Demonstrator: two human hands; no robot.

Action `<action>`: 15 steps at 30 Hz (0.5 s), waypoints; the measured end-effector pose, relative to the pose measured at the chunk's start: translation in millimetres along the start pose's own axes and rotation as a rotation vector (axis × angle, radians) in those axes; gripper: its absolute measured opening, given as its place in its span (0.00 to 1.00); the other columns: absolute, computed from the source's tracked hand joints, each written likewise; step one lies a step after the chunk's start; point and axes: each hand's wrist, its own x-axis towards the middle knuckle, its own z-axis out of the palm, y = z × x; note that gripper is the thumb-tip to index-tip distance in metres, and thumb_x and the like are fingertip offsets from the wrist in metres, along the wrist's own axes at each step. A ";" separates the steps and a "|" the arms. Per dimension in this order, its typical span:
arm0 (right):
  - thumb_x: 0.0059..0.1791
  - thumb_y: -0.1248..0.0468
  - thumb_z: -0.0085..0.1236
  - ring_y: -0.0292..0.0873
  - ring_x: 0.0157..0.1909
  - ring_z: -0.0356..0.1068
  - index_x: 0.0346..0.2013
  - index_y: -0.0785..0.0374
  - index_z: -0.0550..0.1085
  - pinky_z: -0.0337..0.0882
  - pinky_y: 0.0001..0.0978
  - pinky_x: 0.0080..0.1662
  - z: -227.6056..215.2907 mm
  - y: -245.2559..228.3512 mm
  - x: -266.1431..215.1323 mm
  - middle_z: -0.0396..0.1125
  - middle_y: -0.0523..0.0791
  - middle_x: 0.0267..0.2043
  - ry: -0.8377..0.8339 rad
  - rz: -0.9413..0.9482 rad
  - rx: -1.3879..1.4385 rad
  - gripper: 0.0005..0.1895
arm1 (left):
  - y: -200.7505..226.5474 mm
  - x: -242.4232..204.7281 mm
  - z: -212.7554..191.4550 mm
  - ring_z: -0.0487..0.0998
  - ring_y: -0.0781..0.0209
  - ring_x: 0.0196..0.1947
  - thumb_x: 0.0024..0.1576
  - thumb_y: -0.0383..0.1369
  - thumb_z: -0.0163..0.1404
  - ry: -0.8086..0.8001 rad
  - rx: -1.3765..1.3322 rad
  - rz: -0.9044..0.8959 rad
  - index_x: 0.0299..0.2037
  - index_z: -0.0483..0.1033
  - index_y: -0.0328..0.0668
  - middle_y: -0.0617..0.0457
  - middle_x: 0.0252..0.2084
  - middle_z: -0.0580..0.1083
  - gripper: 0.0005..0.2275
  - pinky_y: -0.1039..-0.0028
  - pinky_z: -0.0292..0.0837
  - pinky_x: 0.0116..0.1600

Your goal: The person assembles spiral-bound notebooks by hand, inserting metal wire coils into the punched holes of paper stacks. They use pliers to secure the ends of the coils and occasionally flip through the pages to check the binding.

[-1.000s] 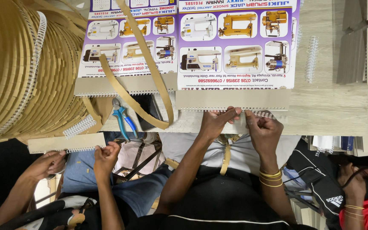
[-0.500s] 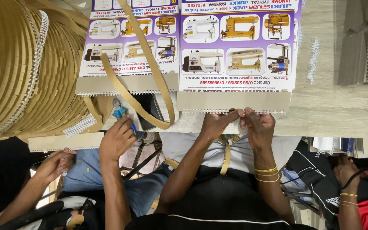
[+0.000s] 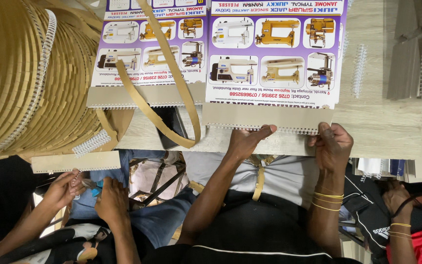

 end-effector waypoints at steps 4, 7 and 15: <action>0.55 0.67 0.62 0.44 0.23 0.76 0.32 0.64 0.72 0.78 0.30 0.29 -1.4 2.2 -0.2 0.70 0.51 0.24 0.001 -0.004 -0.019 0.09 | -8.0 -2.1 -5.8 0.80 0.63 0.29 0.51 0.37 0.70 -0.024 0.006 0.002 0.41 0.81 0.36 0.46 0.30 0.78 0.16 0.72 0.82 0.39; 0.56 0.66 0.62 0.45 0.22 0.75 0.34 0.66 0.72 0.77 0.31 0.28 10.4 -3.1 -2.3 0.69 0.54 0.24 -0.004 -0.016 -0.044 0.10 | -11.2 -5.1 -12.1 0.80 0.64 0.29 0.51 0.38 0.70 -0.036 0.033 0.002 0.42 0.82 0.37 0.46 0.31 0.79 0.16 0.71 0.81 0.40; 0.59 0.61 0.59 0.43 0.11 0.63 0.28 0.66 0.70 0.71 0.32 0.20 0.5 15.7 -2.9 0.55 0.48 0.09 0.081 -0.059 -0.050 0.18 | 10.8 -19.3 -2.0 0.80 0.67 0.27 0.51 0.38 0.69 -0.033 0.074 0.006 0.32 0.81 0.37 0.48 0.26 0.78 0.13 0.78 0.75 0.34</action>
